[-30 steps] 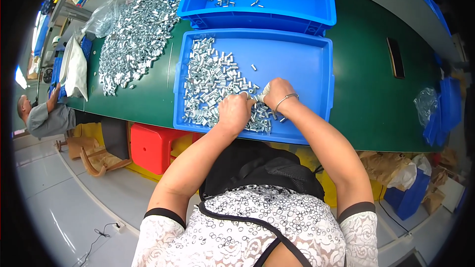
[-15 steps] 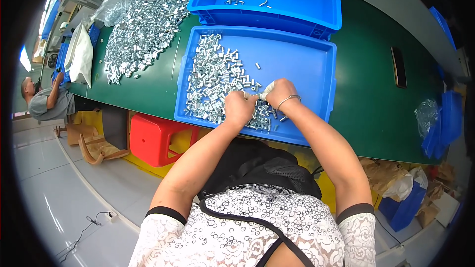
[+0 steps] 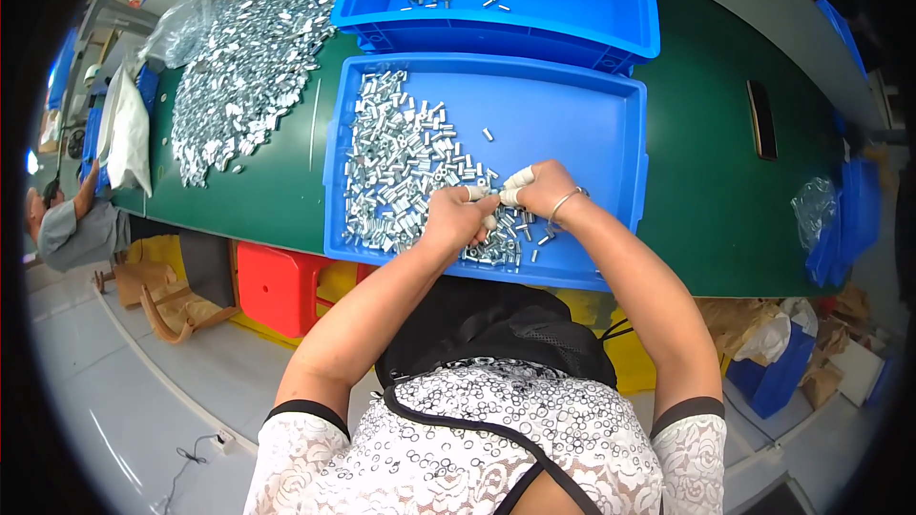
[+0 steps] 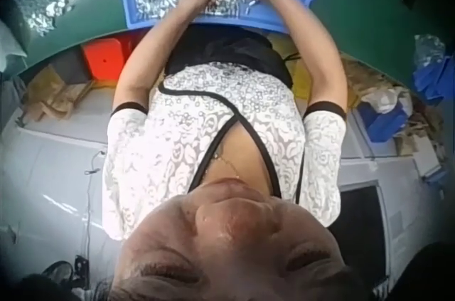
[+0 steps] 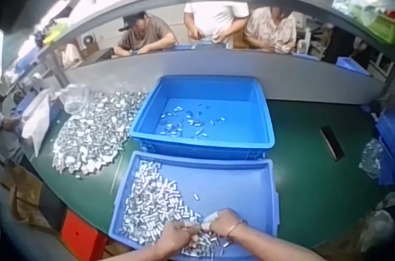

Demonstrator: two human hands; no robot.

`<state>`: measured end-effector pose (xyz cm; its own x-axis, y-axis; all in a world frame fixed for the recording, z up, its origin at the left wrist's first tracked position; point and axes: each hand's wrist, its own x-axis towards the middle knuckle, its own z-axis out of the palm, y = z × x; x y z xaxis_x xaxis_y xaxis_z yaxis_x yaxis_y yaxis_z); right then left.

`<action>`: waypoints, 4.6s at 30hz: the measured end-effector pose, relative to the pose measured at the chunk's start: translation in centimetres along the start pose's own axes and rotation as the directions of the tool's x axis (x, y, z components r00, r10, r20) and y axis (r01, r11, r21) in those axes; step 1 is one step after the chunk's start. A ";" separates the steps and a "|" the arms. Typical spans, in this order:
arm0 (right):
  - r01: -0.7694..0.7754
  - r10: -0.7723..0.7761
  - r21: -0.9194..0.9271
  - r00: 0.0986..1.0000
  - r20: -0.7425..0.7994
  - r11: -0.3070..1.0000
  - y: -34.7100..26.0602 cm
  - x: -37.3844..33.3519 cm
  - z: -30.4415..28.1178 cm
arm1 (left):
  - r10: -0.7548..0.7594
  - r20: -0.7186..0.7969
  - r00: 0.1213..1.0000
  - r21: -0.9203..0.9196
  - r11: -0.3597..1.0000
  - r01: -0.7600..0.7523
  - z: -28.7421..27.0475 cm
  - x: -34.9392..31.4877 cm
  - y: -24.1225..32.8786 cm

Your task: Inspect and sort small metal hardware components into blue bins at a factory workstation.

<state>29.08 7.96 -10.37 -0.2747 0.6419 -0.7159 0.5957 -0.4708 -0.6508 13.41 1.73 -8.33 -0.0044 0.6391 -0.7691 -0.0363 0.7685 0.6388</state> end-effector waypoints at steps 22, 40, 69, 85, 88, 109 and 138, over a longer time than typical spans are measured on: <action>-0.640 0.221 0.608 0.752 0.621 0.470 -6.0 -2.0 7.2 | -0.627 0.573 0.528 0.176 0.723 0.668 -13.5 2.8 5.8; -0.692 0.160 0.671 0.718 0.677 0.266 -4.3 -2.8 8.5 | -0.710 0.508 0.488 0.258 0.666 0.699 -12.7 3.2 4.9; 0.135 -0.105 0.152 0.977 -0.188 0.979 -8.1 -9.0 8.5 | -0.423 0.593 0.685 0.170 0.897 0.407 -10.0 3.2 8.1; 0.252 -0.159 0.246 0.926 -0.343 0.936 1.2 -6.6 1.8 | 0.913 0.393 0.108 0.695 -0.218 -0.685 -5.7 7.6 17.0; 0.285 -0.235 0.095 0.905 -0.355 0.954 0.1 -4.8 0.8 | 0.769 0.541 0.342 0.737 -0.237 -0.633 -5.2 4.2 10.0; -0.016 -0.138 -0.446 0.940 -0.311 0.895 -5.8 1.1 3.8 | 0.565 0.573 0.594 0.782 -0.161 -0.602 -5.8 5.1 5.1; 0.365 -0.368 -0.090 0.833 -0.413 0.927 -7.7 -6.6 6.3 | 0.370 0.485 0.792 0.125 0.868 -0.481 -10.2 0.0 5.4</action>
<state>21.53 3.57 -2.26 -0.1358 0.9580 -0.2525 0.5197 -0.1481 -0.8414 3.06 5.56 -5.10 0.4680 0.8054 -0.3639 0.0957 0.3631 0.9268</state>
